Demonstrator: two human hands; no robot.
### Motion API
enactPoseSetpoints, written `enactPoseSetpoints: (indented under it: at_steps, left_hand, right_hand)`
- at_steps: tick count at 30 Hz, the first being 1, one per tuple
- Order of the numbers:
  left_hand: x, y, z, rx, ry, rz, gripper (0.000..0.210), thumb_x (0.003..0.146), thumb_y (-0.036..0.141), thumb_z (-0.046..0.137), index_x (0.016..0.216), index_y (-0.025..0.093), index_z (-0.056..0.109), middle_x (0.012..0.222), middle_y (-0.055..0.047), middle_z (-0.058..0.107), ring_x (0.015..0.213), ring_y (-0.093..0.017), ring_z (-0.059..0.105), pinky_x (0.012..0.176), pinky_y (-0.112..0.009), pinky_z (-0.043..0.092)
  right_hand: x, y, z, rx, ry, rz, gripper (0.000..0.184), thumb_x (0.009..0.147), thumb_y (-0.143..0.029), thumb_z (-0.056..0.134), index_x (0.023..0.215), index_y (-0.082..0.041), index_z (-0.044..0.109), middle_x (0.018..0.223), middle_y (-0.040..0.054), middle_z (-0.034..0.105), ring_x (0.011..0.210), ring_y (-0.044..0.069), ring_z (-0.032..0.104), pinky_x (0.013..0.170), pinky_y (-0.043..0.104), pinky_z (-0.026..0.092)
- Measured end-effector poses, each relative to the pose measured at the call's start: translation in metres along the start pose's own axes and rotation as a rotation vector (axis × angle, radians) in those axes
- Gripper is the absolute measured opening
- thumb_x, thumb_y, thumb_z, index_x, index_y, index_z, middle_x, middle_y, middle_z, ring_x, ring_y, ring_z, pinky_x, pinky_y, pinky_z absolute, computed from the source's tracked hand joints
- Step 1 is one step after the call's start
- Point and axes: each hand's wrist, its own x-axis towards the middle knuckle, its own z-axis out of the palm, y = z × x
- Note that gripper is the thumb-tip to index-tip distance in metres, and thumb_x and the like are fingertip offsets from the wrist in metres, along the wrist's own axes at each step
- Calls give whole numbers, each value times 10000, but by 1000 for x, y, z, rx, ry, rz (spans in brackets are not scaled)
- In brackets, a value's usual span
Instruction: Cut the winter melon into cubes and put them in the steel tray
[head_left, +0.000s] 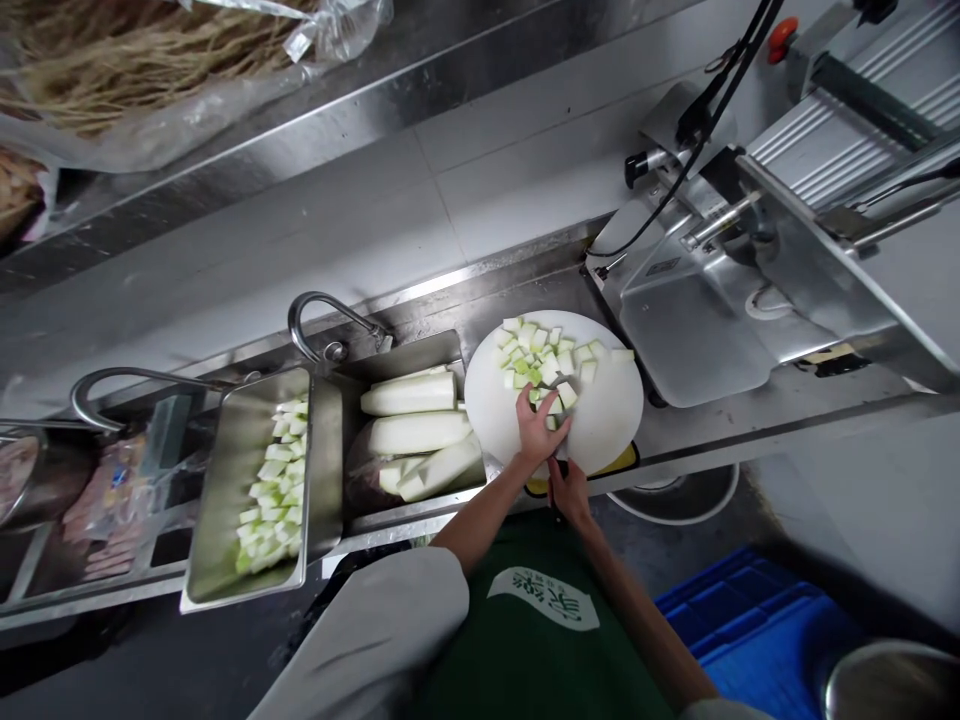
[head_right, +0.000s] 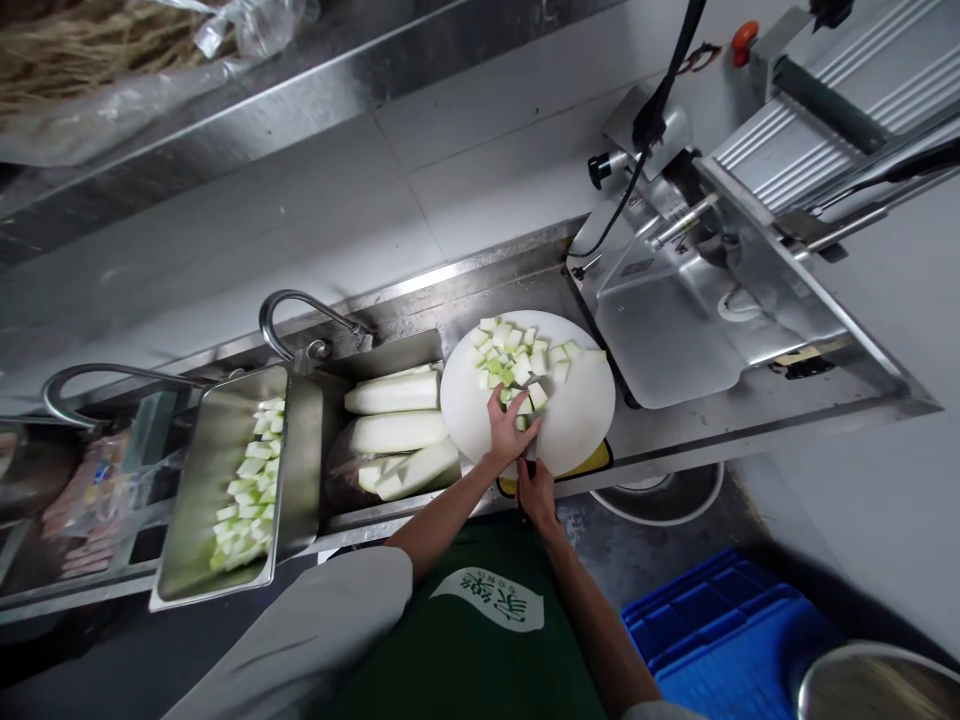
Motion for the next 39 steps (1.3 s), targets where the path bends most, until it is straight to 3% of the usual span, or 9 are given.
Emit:
enactPoseSetpoints:
  at_steps: [5, 11, 18, 22, 26, 31, 35, 37, 39]
  left_hand:
    - [-6, 10, -1, 11, 14, 91, 535, 832, 429, 751, 1334, 280, 643, 1579, -137, 274, 1464, -365, 324, 1181, -555, 362]
    - [-10, 27, -12, -8, 5, 109, 527, 830, 473, 754, 1315, 290, 655, 1598, -133, 262, 1480, -382, 305, 1188, -580, 343]
    - [-15, 31, -66, 13, 138, 109, 497, 842, 440, 755, 1310, 303, 658, 1596, -124, 250, 1489, -375, 298, 1180, -559, 377]
    - [-24, 13, -128, 17, 271, 44, 461, 878, 413, 720, 1314, 285, 648, 1602, -115, 222, 1499, -364, 281, 1201, -535, 353]
    - [-44, -27, -214, 63, 475, -70, 469, 886, 389, 713, 1331, 270, 626, 1607, -115, 199, 1507, -368, 260, 1221, -525, 319]
    - [-87, -105, -334, 274, 748, -301, 472, 886, 383, 709, 1328, 260, 600, 1564, -128, 261, 1492, -337, 297, 1215, -480, 334]
    - [-119, -180, -409, 367, 938, -516, 483, 921, 390, 657, 1366, 228, 558, 1526, -150, 307, 1488, -294, 306, 1211, -426, 337]
    - [-130, -218, -436, 360, 924, -623, 496, 934, 390, 631, 1387, 204, 551, 1542, -162, 317, 1492, -292, 301, 1213, -424, 329]
    - [-139, -251, -455, 312, 842, -739, 477, 929, 364, 625, 1364, 172, 582, 1511, -181, 399, 1478, -317, 324, 1208, -461, 324]
  right_hand:
    - [-11, 6, -6, 39, -23, -34, 603, 796, -852, 490, 784, -252, 439, 446, -51, 492, 329, 144, 448, 347, 270, 354]
    - [-24, 7, -12, -36, 14, -91, 542, 848, -783, 500, 756, -250, 452, 434, -29, 505, 357, 151, 463, 402, 281, 386]
    - [-45, -15, 12, -87, -34, -129, 482, 875, -730, 488, 802, -254, 474, 445, -50, 482, 361, 152, 458, 404, 283, 387]
    - [-62, -32, 55, -111, -138, -209, 413, 906, -660, 503, 787, -268, 451, 431, -60, 465, 350, 151, 458, 405, 276, 395]
    - [-86, -53, 125, -200, -379, -225, 346, 938, -592, 483, 827, -264, 464, 464, -59, 500, 351, 148, 481, 379, 255, 364]
    - [-125, -85, 245, -370, -665, -282, 277, 977, -471, 487, 812, -249, 476, 500, -68, 509, 394, 107, 467, 435, 224, 325]
    - [-152, -115, 339, -624, -771, -500, 207, 958, -321, 567, 784, -211, 541, 534, -43, 520, 542, 113, 506, 546, 225, 334]
    - [-159, -124, 363, -729, -736, -604, 199, 939, -277, 594, 760, -200, 555, 576, -19, 546, 616, 125, 535, 592, 230, 340]
    - [-159, -127, 360, -745, -690, -627, 203, 930, -271, 598, 745, -203, 550, 622, 8, 581, 646, 137, 556, 606, 235, 349]
